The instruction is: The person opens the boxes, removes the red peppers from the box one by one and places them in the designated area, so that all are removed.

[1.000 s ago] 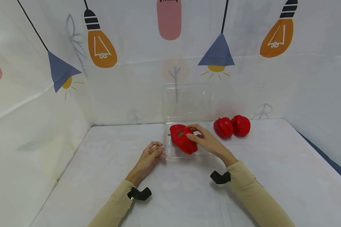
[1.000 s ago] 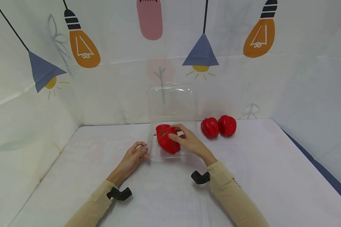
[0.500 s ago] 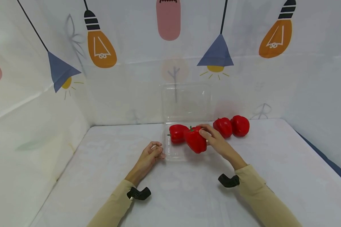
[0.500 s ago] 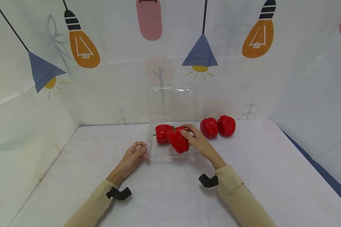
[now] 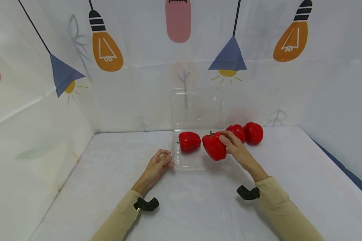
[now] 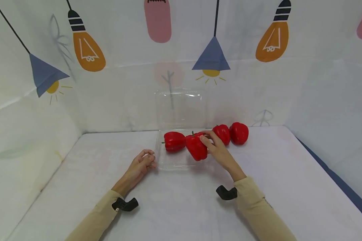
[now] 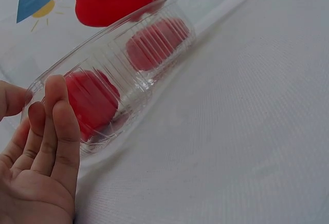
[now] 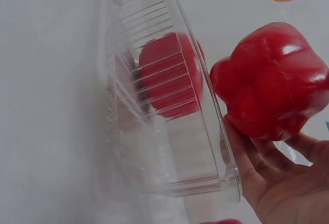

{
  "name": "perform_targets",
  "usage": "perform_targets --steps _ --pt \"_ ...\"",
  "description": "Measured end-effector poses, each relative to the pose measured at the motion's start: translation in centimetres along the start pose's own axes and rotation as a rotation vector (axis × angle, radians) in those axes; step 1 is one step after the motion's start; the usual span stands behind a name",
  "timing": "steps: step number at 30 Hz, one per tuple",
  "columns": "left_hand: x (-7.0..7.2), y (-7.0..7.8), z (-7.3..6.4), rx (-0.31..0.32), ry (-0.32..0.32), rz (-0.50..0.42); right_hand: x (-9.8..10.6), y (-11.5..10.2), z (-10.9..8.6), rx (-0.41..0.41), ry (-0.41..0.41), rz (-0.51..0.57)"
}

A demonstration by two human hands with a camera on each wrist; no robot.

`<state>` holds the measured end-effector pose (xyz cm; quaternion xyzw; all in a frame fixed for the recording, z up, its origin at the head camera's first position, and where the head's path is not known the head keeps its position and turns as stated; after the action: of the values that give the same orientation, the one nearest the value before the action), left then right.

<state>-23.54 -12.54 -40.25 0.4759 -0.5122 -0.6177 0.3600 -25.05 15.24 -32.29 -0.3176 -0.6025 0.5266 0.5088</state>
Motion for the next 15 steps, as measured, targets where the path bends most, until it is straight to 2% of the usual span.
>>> perform_targets --steps 9,15 --pt "-0.4 0.5 -0.1 -0.023 -0.026 -0.007 1.5 0.2 -0.8 0.002 0.051 -0.004" --pt "-0.1 0.4 -0.2 -0.012 -0.015 0.009 2.0 0.2 -1.0 0.014 0.068 -0.004"
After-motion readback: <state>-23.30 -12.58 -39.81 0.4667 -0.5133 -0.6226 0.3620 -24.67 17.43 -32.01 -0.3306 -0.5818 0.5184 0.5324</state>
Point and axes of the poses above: each hand's wrist, its own z-axis towards the middle knuckle, its own x-axis out of the back of the hand, y = z × x, the point moved 7 cm from there along z, towards the middle knuckle, and after that the axes turned 4 degrees about z, right-handed, at the moved point
